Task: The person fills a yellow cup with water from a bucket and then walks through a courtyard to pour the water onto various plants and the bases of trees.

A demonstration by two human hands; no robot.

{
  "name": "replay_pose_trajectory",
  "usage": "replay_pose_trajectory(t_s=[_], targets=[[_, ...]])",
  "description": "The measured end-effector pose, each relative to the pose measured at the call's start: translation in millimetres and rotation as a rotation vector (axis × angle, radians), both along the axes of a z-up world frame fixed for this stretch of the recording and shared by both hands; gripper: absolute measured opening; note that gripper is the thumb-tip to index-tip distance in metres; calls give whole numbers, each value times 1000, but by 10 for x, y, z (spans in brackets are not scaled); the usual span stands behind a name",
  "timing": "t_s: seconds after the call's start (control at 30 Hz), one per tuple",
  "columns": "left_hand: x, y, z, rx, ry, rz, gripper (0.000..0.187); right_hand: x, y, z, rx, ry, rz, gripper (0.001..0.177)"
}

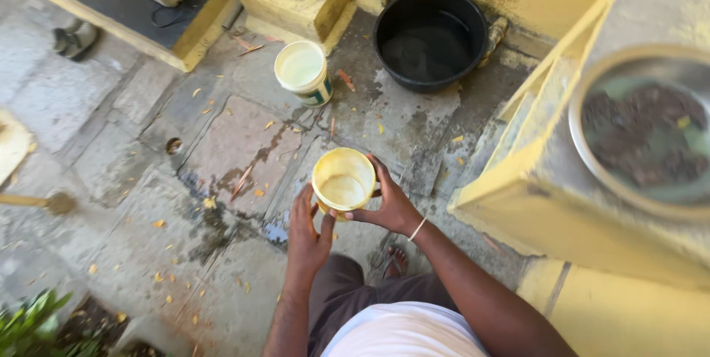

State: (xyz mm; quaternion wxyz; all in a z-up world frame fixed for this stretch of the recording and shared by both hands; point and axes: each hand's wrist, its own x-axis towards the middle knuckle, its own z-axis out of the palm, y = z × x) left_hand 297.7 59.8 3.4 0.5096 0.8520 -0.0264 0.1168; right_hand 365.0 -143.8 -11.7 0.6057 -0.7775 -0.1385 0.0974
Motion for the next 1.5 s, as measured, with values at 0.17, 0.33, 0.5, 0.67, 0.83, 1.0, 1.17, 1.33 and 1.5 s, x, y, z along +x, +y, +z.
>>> replay_pose_trajectory(t_s=[0.17,0.33,0.5,0.67,0.83,1.0,1.17,1.33,1.5], targets=[[1383,196,-88,-104,70,-24,57,1222,257,-216,-16,31,-64,125],[2910,388,-505,-146,80,-182,57,2400,377,-605,-66,123,-219,118],[4380,429,-527,-124,212,-368,58,3548,371,-496,-156,130,-382,111],[5462,240,-480,-33,141,-563,57,4196,202,-437,-69,130,-575,113],[6301,-280,-560,25,86,-654,57,4777,-186,-518,-49,223,-715,124],[6894,-751,-893,134,239,-634,56,5493,-672,-1111,-42,167,-700,121],[7460,-1142,-1354,164,286,-586,56,6066,-1061,-1610,11,316,-635,125],[7809,-1476,-2291,238,407,-607,67,6743,-1552,-2444,-158,470,-593,135],[8299,-1867,-3653,375,537,-639,89,7215,-1852,-3674,-273,486,-610,127]])
